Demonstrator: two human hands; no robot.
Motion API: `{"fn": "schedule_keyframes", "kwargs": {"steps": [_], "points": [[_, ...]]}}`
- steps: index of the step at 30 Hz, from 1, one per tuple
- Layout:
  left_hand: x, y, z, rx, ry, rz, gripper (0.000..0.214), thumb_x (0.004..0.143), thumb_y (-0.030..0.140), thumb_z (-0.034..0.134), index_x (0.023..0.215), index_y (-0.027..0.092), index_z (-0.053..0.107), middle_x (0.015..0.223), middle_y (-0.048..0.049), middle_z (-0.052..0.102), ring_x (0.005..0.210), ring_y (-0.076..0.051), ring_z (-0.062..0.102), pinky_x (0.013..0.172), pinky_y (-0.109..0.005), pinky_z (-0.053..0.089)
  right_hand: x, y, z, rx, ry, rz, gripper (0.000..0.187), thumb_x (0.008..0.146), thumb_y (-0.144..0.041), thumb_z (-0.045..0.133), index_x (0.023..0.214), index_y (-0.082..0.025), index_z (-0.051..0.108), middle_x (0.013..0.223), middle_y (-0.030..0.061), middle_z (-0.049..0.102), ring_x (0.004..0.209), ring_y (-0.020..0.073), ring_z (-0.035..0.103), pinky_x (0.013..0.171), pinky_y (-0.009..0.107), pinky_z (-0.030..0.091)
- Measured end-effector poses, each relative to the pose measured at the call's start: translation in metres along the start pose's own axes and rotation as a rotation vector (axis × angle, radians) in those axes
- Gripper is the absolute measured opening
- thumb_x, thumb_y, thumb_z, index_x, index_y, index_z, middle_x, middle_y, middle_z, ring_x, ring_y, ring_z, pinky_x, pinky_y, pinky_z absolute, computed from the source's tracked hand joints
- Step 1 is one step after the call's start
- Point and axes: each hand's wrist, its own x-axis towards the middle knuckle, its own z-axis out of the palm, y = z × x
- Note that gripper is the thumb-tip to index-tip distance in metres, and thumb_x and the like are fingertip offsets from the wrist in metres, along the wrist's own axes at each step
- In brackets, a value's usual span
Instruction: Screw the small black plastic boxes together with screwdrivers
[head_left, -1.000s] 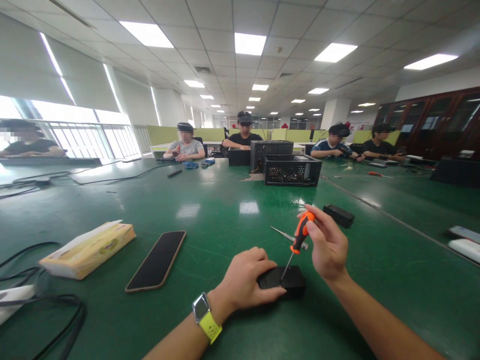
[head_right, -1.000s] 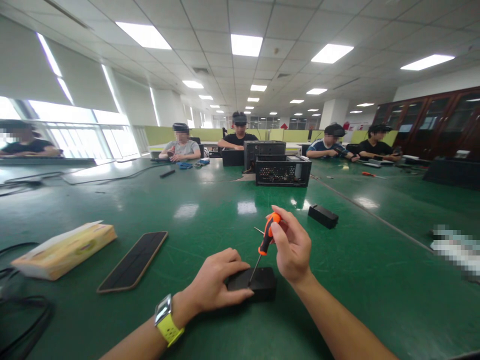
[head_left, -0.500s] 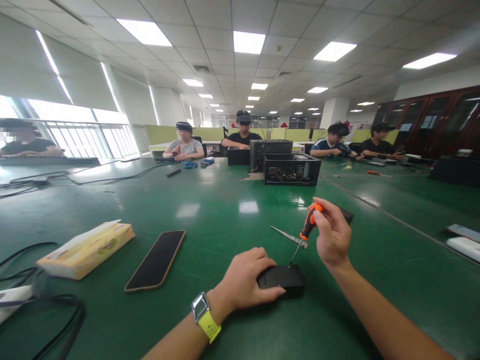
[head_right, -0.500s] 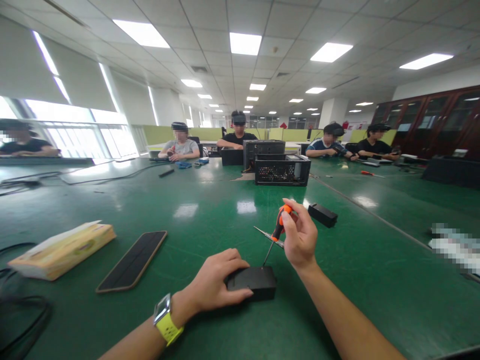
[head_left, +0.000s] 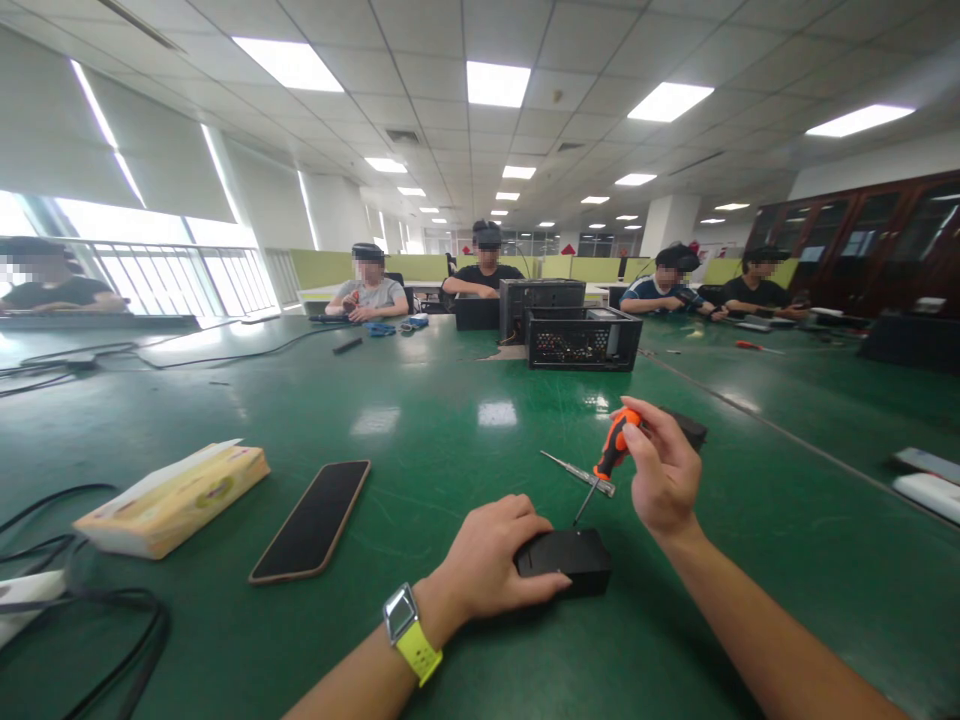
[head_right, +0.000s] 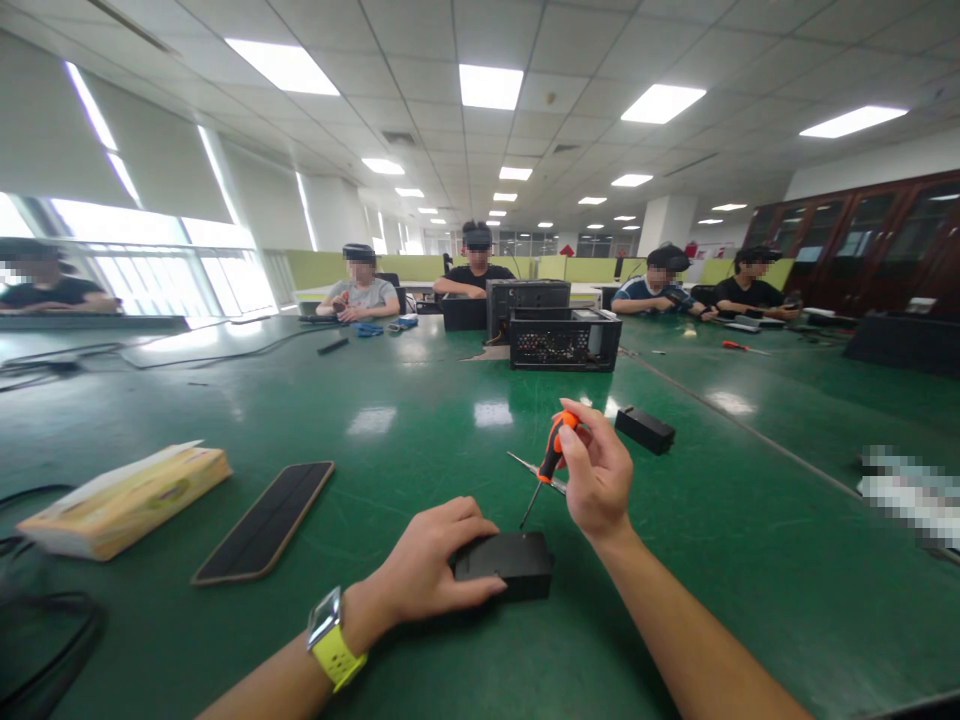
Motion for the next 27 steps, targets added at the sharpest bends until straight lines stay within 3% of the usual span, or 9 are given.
{"fn": "schedule_keyframes", "kwargs": {"steps": [11,19,24,27], "points": [[-0.0004,0.0005,0.0002,0.006,0.0,0.001,0.042,0.078,0.056,0.068,0.099,0.019,0.07,0.085,-0.0048,0.062,0.077,-0.021,0.06,0.064,-0.028,0.047,-0.0001,-0.0024,-0.0008,0.017,0.027,0.014,0.023,0.086,-0.024,0.06,0.106,-0.02,0.07,0.088,0.0045,0.069,0.066,0.0138,0.063,0.055,0.026,0.054],[0.0,0.0018,-0.0003,0.009,-0.012,-0.007,0.042,0.078,0.055,0.07,0.099,0.019,0.07,0.086,-0.005,0.062,0.078,-0.022,0.06,0.065,-0.029,0.047,0.0001,-0.0035,-0.0001,0.025,-0.03,-0.031,0.024,0.087,-0.022,0.059,0.108,-0.022,0.07,0.087,0.0035,0.067,0.064,0.0138,0.062,0.055,0.027,0.053],[-0.0005,0.0017,-0.0009,0.007,-0.019,-0.015,0.041,0.079,0.054,0.07,0.1,0.019,0.07,0.086,-0.0049,0.062,0.079,-0.022,0.06,0.067,-0.029,0.047,0.0019,-0.0067,-0.0002,0.002,-0.018,-0.14,0.021,0.083,-0.02,0.066,0.101,-0.025,0.075,0.091,0.0028,0.059,0.072,0.0139,0.059,0.059,0.027,0.051],[-0.0009,0.0007,-0.0005,0.004,-0.026,-0.018,0.042,0.079,0.054,0.07,0.102,0.019,0.069,0.087,-0.0051,0.061,0.08,-0.022,0.059,0.067,-0.029,0.047,0.0002,-0.0044,-0.0027,-0.039,0.005,-0.125,0.022,0.086,-0.023,0.062,0.103,-0.024,0.075,0.088,0.0037,0.064,0.074,0.0159,0.062,0.062,0.03,0.052]]}}
